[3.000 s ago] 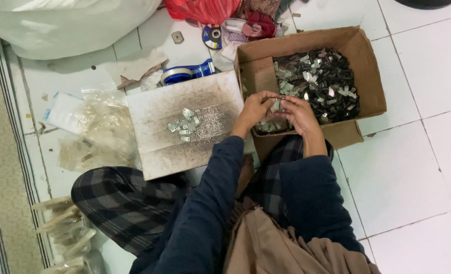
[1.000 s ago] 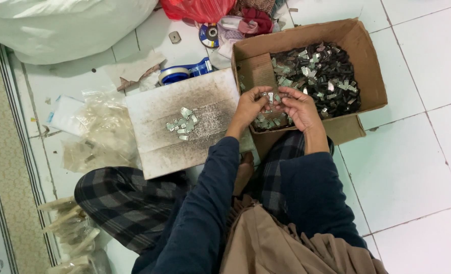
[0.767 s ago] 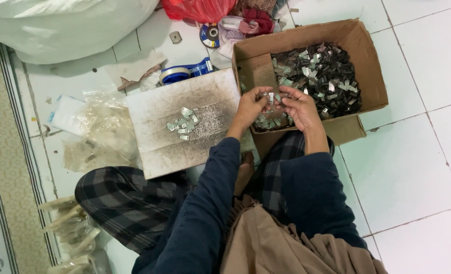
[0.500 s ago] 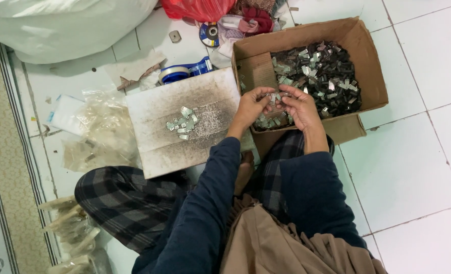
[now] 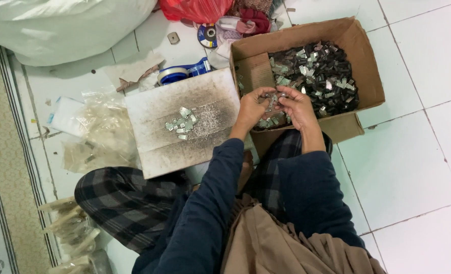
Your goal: Sorting and bagging small metal components from a cardboard box into individual plastic bags on a tiled floor.
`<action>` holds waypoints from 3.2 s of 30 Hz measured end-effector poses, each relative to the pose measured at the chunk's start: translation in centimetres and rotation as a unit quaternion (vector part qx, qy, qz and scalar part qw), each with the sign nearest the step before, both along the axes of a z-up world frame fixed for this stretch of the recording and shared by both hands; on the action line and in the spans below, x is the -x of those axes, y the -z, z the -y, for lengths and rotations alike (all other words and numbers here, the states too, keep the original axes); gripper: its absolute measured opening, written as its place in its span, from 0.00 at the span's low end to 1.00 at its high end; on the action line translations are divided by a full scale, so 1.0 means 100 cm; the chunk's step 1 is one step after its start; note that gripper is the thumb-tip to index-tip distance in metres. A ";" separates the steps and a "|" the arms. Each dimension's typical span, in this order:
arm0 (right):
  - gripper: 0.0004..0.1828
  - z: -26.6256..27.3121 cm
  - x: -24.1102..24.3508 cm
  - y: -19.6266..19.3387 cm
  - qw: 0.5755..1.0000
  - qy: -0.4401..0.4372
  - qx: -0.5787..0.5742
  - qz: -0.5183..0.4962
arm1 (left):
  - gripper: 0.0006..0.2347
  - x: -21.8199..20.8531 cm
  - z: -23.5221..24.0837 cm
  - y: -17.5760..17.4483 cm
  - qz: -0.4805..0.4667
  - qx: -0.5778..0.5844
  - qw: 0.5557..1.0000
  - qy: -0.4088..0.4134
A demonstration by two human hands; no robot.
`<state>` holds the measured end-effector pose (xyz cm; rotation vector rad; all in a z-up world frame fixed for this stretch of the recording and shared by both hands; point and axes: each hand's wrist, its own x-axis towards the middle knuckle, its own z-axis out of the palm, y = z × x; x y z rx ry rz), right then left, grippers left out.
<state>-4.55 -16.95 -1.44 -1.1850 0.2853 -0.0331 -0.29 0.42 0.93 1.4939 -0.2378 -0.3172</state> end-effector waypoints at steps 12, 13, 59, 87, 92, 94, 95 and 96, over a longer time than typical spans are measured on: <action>0.17 -0.063 -0.010 -0.021 0.994 -0.049 0.096 0.032 | 0.14 0.018 -0.057 -0.018 0.041 -0.051 0.992 -0.111; 0.17 -0.080 -0.014 -0.022 0.993 -0.059 0.095 0.032 | 0.14 0.023 -0.076 -0.020 0.040 -0.052 0.990 -0.121; 0.15 -0.391 0.001 -0.015 0.730 -0.220 0.505 0.404 | 0.05 0.021 -0.531 0.121 0.024 -0.664 0.696 -0.272; 0.48 -0.395 -0.037 -0.154 0.833 -0.415 0.355 0.091 | 0.09 0.036 -0.468 -0.187 0.065 -0.384 0.919 -0.060; 0.45 -0.382 -0.044 -0.181 0.826 -0.415 0.353 0.147 | 0.07 0.034 -0.447 -0.220 0.082 -0.392 0.916 -0.012; 0.44 -0.373 -0.048 -0.180 0.829 -0.411 0.347 0.151 | 0.07 0.033 -0.445 -0.221 0.078 -0.399 0.914 -0.008; 0.45 -0.366 -0.050 -0.172 0.839 -0.421 0.313 0.145 | 0.06 0.033 -0.445 -0.216 0.070 -0.383 0.921 0.004; 0.46 -0.360 -0.053 -0.164 0.847 -0.430 0.279 0.138 | 0.05 0.033 -0.444 -0.212 0.062 -0.366 0.928 0.016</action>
